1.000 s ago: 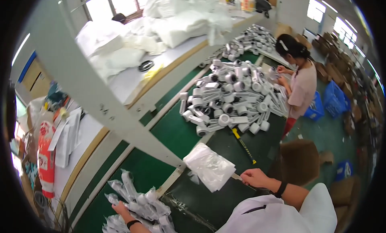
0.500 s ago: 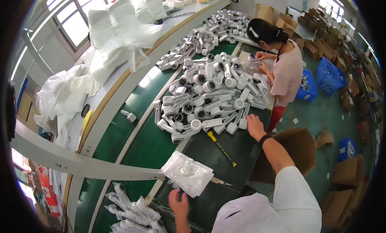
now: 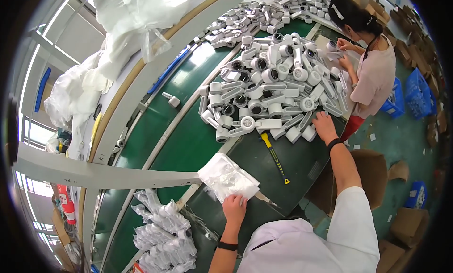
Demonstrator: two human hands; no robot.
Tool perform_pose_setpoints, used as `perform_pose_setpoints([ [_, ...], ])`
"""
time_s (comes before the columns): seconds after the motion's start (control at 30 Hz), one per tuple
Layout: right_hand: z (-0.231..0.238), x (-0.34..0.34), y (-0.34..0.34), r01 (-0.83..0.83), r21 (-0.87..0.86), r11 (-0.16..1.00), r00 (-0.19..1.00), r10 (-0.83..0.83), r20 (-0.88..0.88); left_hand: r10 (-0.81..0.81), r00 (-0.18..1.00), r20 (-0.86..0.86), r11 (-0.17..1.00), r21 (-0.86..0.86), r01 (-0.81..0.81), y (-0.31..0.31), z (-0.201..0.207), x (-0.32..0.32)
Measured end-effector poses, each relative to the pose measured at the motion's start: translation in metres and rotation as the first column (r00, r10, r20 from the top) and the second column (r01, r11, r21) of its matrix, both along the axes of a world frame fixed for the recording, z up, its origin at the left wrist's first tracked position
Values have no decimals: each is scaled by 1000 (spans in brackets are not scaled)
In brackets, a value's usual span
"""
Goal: Packaging small electronic or plastic components into plastic bags at an assembly line workbench.
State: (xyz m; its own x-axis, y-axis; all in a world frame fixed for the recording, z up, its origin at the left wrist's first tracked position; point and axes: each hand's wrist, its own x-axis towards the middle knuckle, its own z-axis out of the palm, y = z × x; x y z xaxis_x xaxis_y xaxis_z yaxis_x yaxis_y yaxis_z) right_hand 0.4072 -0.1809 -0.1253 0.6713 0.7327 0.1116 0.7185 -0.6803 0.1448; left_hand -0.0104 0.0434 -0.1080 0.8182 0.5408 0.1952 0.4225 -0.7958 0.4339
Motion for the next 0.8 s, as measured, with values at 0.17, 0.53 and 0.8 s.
perform_pose_setpoints([
  [0.17, 27, -25, -23, -52, 78, 996, 992, 60, -111, 2, 1000, -19, 1000, -12, -2, 0, 0, -2],
  [0.53, 76, -146, -43, 506, 398, 765, 526, 93, -846, 207, 975, 75, 948, -261, -181, 7, 11, -6],
  [0.8, 93, -258, 9, 609, 304, 732, 115, 298, -948, 370, 926, 75, 714, -661, -232, 12, 15, -11],
])
